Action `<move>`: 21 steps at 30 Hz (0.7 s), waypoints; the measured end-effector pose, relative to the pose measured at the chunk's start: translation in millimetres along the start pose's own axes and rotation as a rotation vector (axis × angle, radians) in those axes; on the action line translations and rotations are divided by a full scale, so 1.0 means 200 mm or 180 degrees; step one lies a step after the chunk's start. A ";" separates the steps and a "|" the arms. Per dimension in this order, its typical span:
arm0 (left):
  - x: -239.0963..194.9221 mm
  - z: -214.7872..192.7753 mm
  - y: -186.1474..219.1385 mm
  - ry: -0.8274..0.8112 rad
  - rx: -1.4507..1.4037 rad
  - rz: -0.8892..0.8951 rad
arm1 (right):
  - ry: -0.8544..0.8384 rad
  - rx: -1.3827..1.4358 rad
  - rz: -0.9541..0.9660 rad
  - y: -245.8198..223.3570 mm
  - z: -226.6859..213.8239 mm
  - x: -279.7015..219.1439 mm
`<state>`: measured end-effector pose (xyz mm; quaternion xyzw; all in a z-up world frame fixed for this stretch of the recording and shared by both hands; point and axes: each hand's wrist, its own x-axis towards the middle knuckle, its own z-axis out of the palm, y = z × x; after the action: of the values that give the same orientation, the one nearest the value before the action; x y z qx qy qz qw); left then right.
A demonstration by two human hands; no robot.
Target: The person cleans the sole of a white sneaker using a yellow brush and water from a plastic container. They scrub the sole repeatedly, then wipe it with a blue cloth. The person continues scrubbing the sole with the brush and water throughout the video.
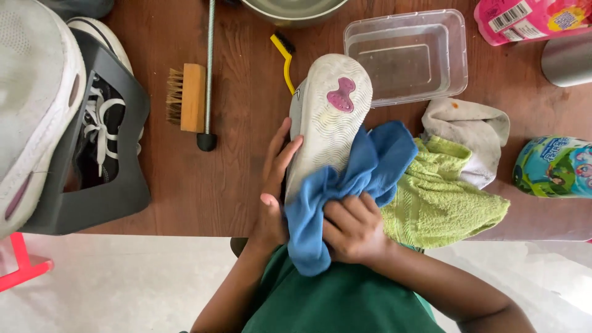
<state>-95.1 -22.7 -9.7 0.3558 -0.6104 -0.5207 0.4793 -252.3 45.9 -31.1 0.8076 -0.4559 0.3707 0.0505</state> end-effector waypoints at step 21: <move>0.25 0.06 0.31 0.0004 0.1171 -0.0392 | -0.1854 -0.0367 0.4230 0.16 -0.57 0.81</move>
<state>-116.9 -52.0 62.3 0.4744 -0.6720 -0.4284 0.3739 -290.2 -39.1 146.8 0.4221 -0.8638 0.0685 -0.2663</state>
